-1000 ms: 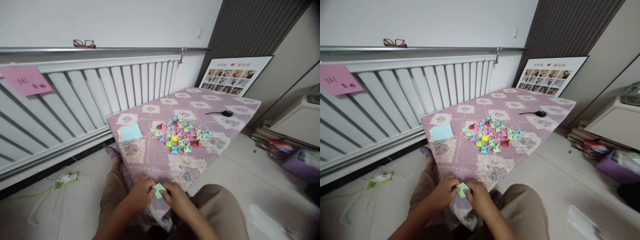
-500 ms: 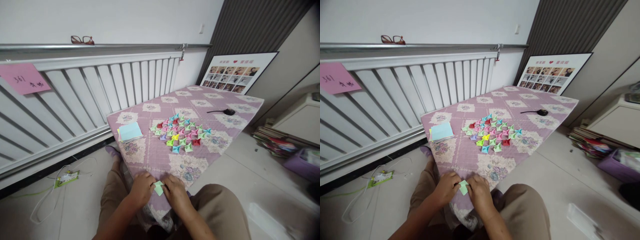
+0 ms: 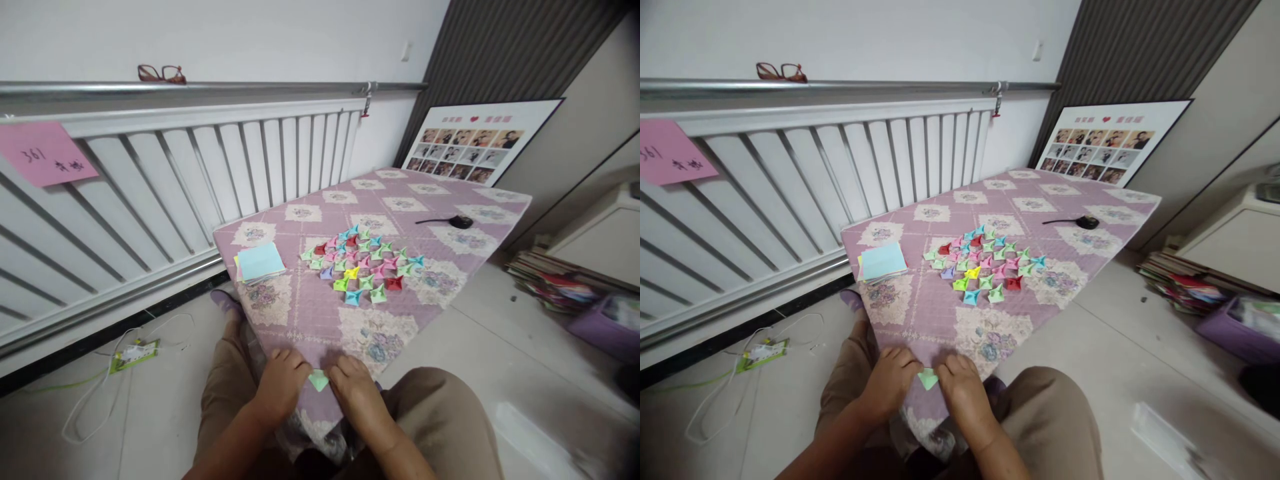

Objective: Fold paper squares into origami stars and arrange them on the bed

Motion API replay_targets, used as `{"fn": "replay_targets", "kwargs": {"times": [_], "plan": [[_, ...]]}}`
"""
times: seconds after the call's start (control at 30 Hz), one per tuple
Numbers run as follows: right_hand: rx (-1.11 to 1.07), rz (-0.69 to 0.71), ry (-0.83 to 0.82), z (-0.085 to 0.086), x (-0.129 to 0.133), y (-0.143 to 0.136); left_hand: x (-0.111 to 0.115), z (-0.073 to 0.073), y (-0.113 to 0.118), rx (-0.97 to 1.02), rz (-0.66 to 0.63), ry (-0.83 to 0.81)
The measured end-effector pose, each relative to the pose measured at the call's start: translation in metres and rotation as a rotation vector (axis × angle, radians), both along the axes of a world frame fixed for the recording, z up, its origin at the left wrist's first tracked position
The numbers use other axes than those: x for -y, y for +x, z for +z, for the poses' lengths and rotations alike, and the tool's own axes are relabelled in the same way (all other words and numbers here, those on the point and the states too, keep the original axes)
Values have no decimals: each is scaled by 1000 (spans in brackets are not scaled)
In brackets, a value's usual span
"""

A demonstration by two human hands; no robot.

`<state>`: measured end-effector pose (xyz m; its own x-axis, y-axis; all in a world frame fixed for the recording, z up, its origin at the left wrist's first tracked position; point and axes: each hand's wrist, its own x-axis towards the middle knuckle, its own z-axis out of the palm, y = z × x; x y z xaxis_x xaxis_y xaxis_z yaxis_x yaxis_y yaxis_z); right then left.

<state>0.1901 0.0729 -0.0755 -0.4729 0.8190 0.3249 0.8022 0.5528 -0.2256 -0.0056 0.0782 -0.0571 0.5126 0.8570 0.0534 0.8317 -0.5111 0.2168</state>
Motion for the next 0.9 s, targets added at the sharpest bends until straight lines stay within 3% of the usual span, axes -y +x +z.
{"fn": "replay_targets", "kwargs": {"times": [0.33,0.67,0.77,0.9], "plan": [[1,34,62,-1,13,7,24,8,7,-150,5,70],[-63,1,71,11,24,-9,48,-8,12,-131,94,126],[-72,66,96,7,28,-18,48,-11,12,-133,96,121],[-77,24,115,-2,31,-12,49,-11,9,-140,107,117]]}}
